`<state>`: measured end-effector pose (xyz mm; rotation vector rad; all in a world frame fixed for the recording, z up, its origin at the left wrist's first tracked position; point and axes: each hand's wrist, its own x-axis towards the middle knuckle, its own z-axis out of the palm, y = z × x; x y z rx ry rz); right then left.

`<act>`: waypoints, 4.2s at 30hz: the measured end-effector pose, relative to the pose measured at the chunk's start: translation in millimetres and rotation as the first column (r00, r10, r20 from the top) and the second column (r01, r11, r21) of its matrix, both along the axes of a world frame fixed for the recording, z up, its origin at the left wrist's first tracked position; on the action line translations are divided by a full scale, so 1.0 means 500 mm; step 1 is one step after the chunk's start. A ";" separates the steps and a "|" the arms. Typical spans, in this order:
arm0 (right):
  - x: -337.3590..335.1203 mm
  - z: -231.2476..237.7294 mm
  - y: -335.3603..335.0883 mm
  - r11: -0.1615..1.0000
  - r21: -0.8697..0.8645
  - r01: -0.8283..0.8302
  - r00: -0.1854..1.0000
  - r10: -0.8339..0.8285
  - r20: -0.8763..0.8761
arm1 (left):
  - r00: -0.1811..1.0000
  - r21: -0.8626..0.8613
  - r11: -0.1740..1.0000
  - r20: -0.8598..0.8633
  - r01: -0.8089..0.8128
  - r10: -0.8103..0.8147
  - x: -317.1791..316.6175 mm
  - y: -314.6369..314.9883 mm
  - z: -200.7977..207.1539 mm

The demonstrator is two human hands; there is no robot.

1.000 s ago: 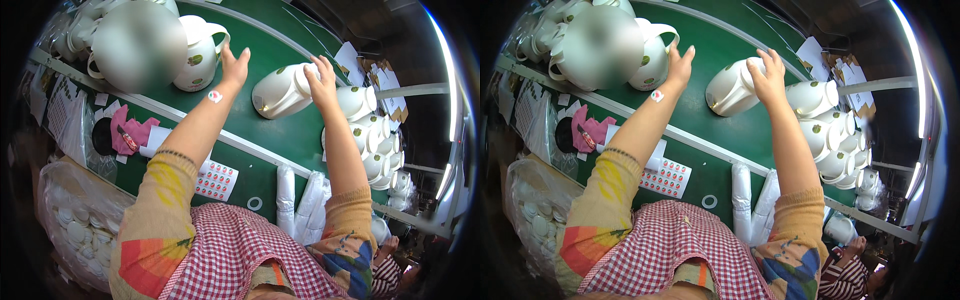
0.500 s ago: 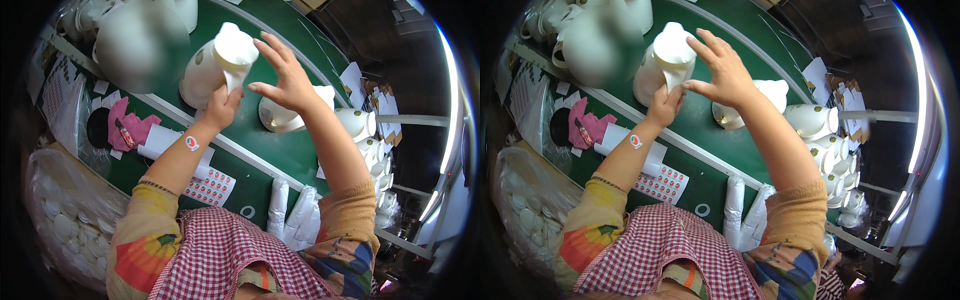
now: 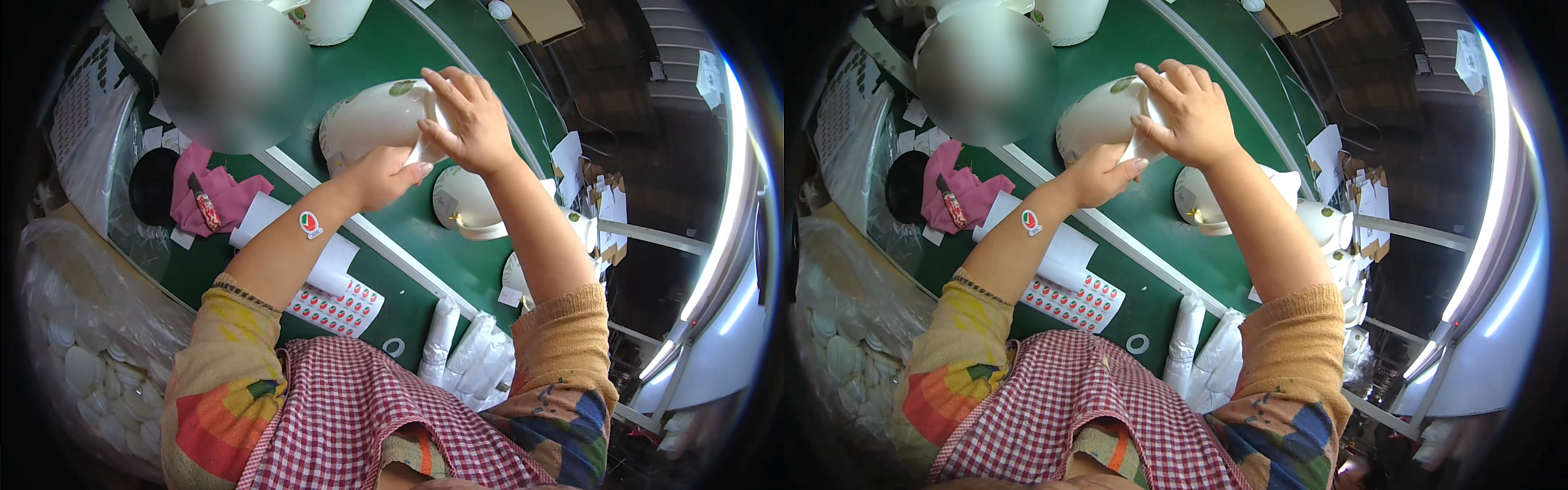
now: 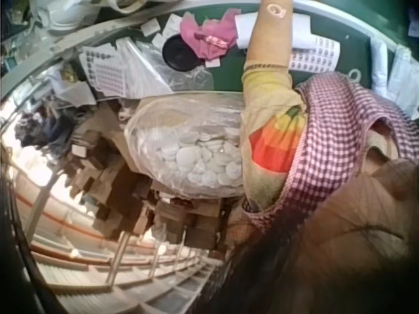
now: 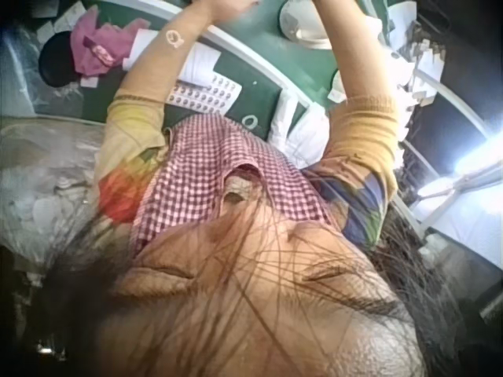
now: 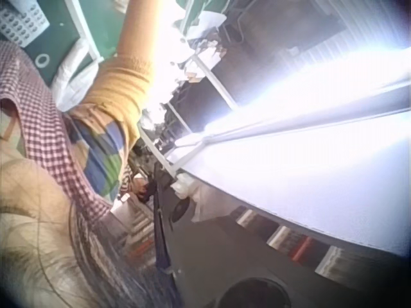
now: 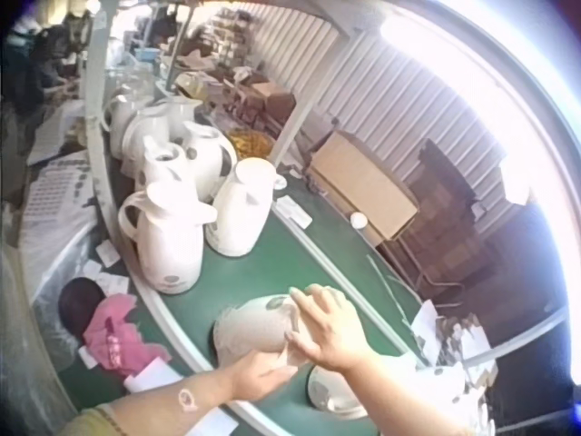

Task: The person repeatedly picks up white plastic pitchers from a green workbench, peels small round stickers from a sheet, and applies them to the pitcher bodies. Finished pitchers are placed aside on the bench. The person also handles sticker sheets and rolls of protective film during the process.

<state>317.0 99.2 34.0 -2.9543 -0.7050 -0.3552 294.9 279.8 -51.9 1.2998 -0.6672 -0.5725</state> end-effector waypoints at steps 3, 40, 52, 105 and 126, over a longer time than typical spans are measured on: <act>0.009 -0.004 0.032 0.986 0.009 0.169 0.985 -0.169 0.019 | 0.997 0.006 0.998 0.038 -0.063 0.063 0.005 -0.013 -0.008; 0.022 0.043 0.041 0.960 -0.017 0.278 0.901 -0.267 -0.343 | 0.970 -0.088 0.994 -0.232 0.058 -0.077 0.066 0.066 -0.026; 0.006 -0.043 0.078 0.924 0.034 0.381 0.909 -0.381 0.168 | 0.906 0.057 0.909 0.131 -0.412 0.402 -0.045 -0.060 -0.055; -0.010 0.035 -0.033 0.966 0.236 0.101 0.920 -0.001 -0.391 | 0.899 0.125 0.908 0.246 -0.400 0.362 0.005 0.060 0.031; -0.030 0.022 0.006 0.997 0.076 -0.023 0.989 0.034 -0.146 | 0.970 -0.026 0.969 -0.016 -0.244 0.244 0.042 0.117 -0.013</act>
